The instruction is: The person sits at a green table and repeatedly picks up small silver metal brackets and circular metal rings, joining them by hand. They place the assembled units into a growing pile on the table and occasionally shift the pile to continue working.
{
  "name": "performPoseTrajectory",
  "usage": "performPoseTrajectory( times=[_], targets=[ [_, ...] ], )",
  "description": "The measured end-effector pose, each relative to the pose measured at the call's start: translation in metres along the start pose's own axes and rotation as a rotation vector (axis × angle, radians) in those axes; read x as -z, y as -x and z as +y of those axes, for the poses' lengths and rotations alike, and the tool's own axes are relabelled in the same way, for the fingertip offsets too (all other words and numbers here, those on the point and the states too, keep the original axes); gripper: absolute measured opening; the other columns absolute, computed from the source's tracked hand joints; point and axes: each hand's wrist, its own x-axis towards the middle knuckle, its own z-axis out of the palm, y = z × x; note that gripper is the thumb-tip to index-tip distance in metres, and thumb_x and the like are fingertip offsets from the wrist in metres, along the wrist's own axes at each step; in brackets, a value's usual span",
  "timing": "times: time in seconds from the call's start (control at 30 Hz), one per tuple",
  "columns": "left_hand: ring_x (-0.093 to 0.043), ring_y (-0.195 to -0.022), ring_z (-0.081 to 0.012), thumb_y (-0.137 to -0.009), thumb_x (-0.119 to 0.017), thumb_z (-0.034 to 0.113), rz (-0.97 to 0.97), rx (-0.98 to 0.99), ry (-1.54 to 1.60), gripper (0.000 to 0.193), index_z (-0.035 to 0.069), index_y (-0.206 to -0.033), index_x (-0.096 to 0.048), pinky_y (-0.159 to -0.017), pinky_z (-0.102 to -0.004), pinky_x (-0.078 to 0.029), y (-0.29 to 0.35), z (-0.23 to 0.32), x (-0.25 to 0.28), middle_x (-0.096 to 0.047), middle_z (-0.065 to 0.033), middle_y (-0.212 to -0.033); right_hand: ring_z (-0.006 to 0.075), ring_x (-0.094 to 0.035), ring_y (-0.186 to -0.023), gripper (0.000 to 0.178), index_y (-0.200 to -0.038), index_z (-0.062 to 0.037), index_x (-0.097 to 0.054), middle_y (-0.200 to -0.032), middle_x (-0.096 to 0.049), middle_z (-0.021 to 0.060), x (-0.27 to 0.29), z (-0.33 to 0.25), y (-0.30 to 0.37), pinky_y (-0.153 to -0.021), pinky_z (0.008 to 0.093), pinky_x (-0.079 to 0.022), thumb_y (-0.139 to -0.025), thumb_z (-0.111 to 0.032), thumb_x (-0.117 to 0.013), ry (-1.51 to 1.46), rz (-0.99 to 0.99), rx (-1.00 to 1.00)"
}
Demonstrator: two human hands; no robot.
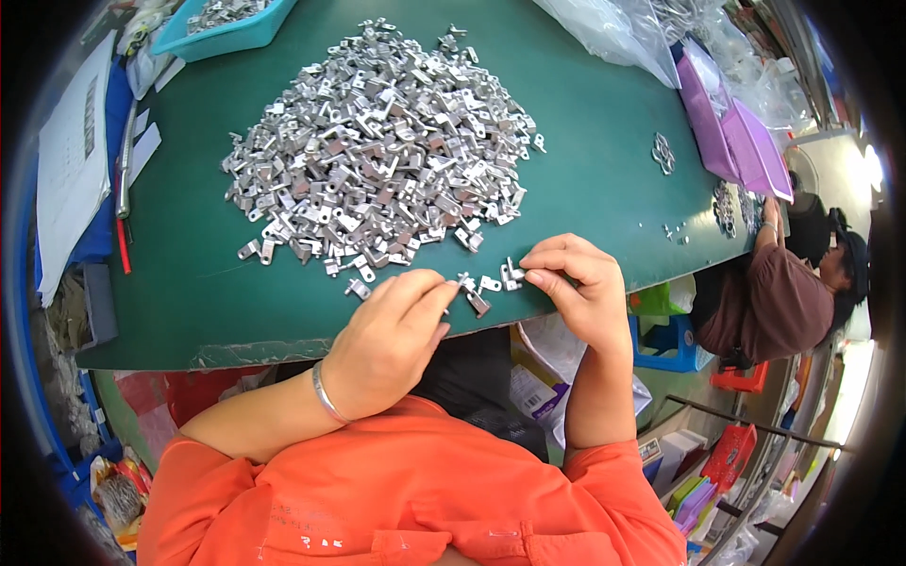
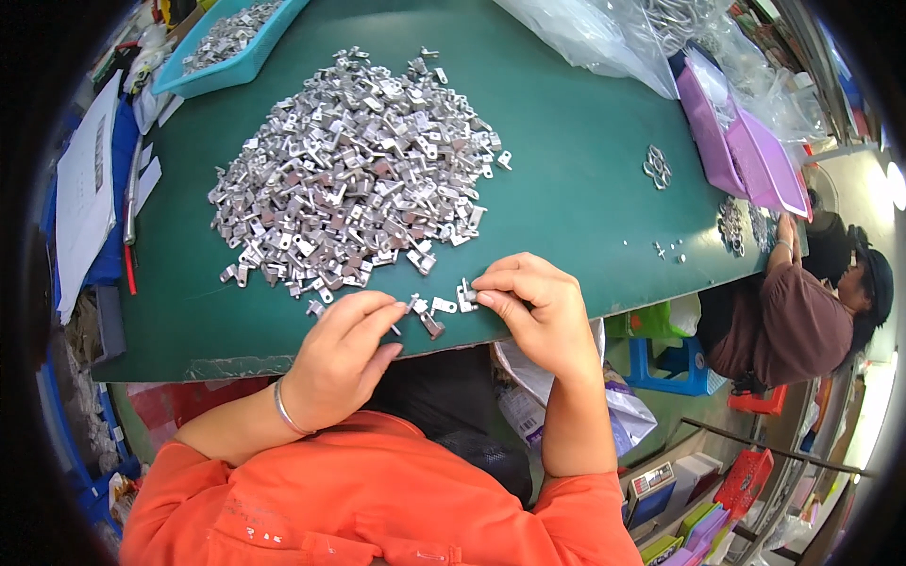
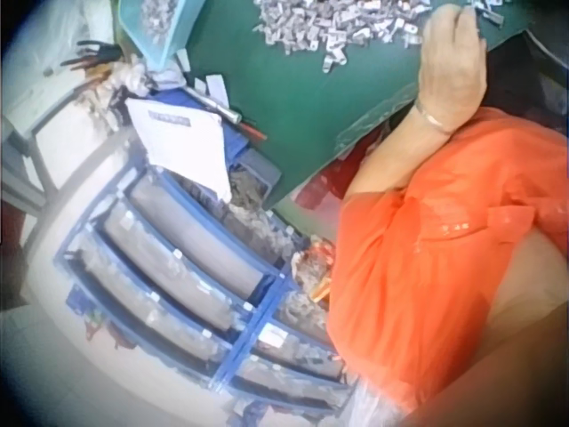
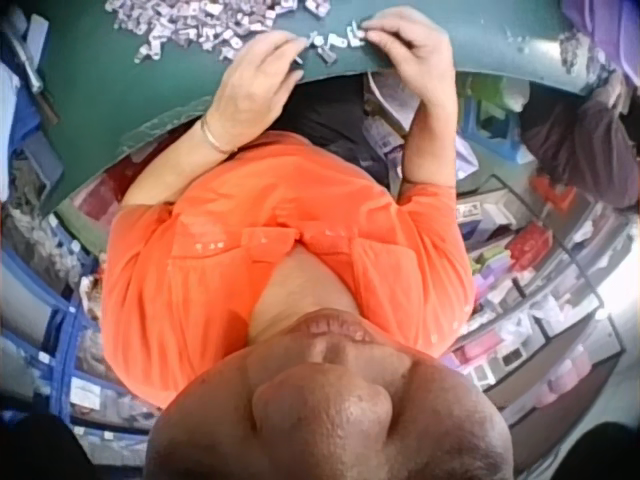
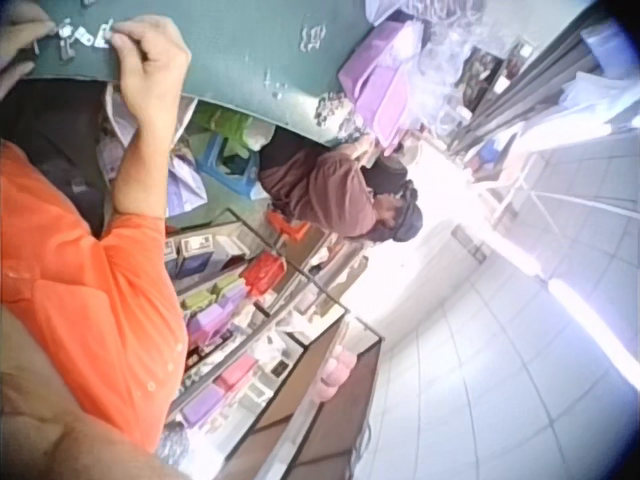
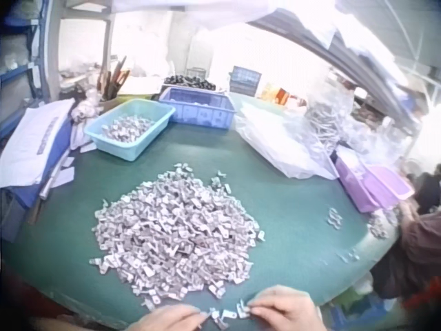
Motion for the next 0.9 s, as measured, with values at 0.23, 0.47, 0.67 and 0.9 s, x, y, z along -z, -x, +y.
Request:
performPoseTrajectory(
  times=[0.23,0.47,0.67,0.9],
  targets=[
    [-0.056,-0.095,-0.0315,-0.071,-0.067,-0.004,0.017,-0.033,0.014,0.041,-0.003,-0.11,-0.056,-0.083,-0.0372,-0.048,0.0,-0.005,-0.005,-0.054,-0.0144,-0.106,0.025,-0.06,-0.073,0.017,-0.091,-0.0031,-0.064,-0.081,-0.062,0.0075,-0.045,-0.007,-0.027,-0.063,0.0315,-0.048,-0.075,-0.004,-0.071,0.257,0.146,0.244],
    [-0.056,-0.093,-0.0316,-0.072,-0.067,-0.003,-0.01,-0.036,0.039,0.038,-0.003,-0.109,-0.057,-0.082,-0.0369,-0.047,-0.003,-0.005,-0.002,-0.054,-0.0134,-0.104,0.007,-0.058,-0.06,0.01,-0.094,0.0034,-0.064,-0.074,-0.064,0.0044,-0.018,-0.003,-0.016,-0.049,0.0179,-0.044,-0.086,-0.003,-0.064,-0.734,0.226,-0.434],
    [-0.058,-0.09,-0.0303,-0.068,-0.069,-0.007,0.016,-0.009,0.063,0.041,0.0,-0.107,-0.06,-0.078,-0.0354,-0.048,-0.002,-0.005,-0.003,-0.056,-0.013,-0.102,0.007,-0.057,-0.061,0.009,-0.092,0.0022,-0.066,-0.074,-0.064,0.0035,-0.008,-0.001,-0.008,-0.053,0.0204,-0.044,-0.085,-0.002,-0.065,-0.527,0.133,-0.45],
    [-0.057,-0.092,-0.0305,-0.07,-0.068,-0.004,0.018,-0.018,0.035,0.039,-0.001,-0.108,-0.059,-0.08,-0.0364,-0.048,-0.002,-0.005,-0.004,-0.056,-0.0133,-0.103,0.0271,-0.055,-0.075,0.017,-0.081,-0.0028,-0.066,-0.079,-0.057,0.0093,-0.045,-0.015,-0.023,-0.067,0.0361,-0.046,-0.068,-0.007,-0.076,0.222,0.18,0.053]
  ],
)
